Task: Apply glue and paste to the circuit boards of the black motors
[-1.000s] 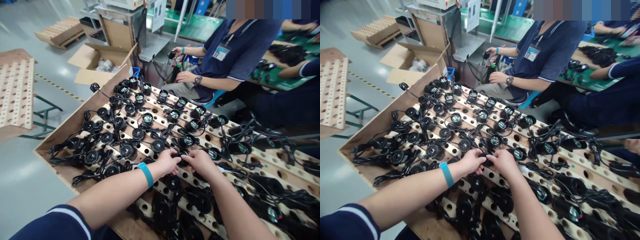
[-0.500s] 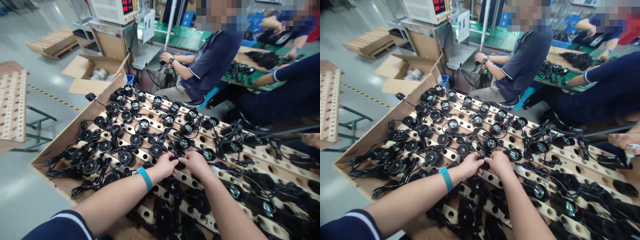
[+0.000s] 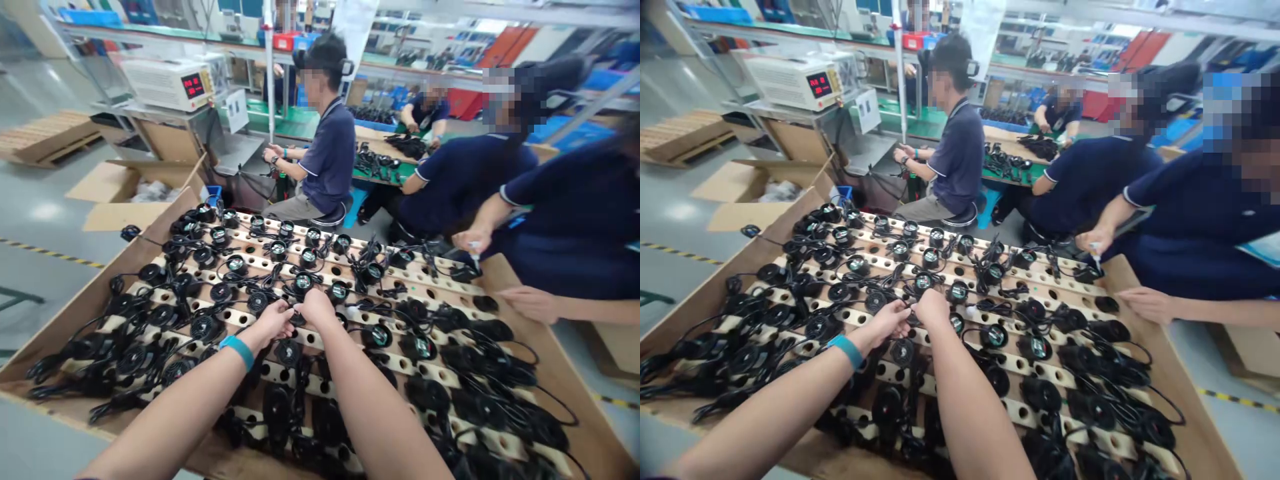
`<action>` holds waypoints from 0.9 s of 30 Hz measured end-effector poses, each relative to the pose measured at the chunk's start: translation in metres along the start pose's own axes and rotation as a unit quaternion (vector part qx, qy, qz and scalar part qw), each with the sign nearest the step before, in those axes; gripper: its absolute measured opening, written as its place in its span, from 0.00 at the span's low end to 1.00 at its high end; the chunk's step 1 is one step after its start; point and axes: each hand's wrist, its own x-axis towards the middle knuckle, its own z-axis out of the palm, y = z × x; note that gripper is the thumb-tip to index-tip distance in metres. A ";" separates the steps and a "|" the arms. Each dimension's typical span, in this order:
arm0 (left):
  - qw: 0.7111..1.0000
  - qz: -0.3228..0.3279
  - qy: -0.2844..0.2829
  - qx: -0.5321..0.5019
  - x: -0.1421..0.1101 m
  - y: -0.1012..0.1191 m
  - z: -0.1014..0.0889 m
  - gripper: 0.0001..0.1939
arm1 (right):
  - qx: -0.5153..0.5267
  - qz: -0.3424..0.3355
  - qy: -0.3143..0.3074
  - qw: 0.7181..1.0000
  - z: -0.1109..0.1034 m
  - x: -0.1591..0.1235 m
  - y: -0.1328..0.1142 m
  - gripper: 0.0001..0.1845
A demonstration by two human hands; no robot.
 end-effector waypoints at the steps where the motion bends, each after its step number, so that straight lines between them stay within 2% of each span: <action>1: 1.000 0.004 0.003 0.005 0.000 -0.001 0.000 0.14 | 0.009 0.003 0.000 1.000 0.000 -0.002 -0.001 0.25; 5: 1.000 0.013 0.013 0.022 -0.002 -0.003 0.000 0.17 | 0.037 0.010 -0.008 0.999 -0.001 -0.007 -0.002 0.26; 11: 0.999 0.015 0.012 0.041 0.000 -0.004 -0.001 0.12 | 0.058 0.015 -0.014 0.998 0.002 -0.004 -0.002 0.26; 18: 0.999 0.022 0.006 0.037 0.001 -0.008 -0.004 0.14 | 0.065 0.018 -0.016 0.998 0.005 -0.001 -0.002 0.26; 27: 1.000 0.017 -0.001 0.024 0.005 -0.009 -0.005 0.10 | 0.054 0.021 0.001 0.998 0.009 0.001 -0.003 0.21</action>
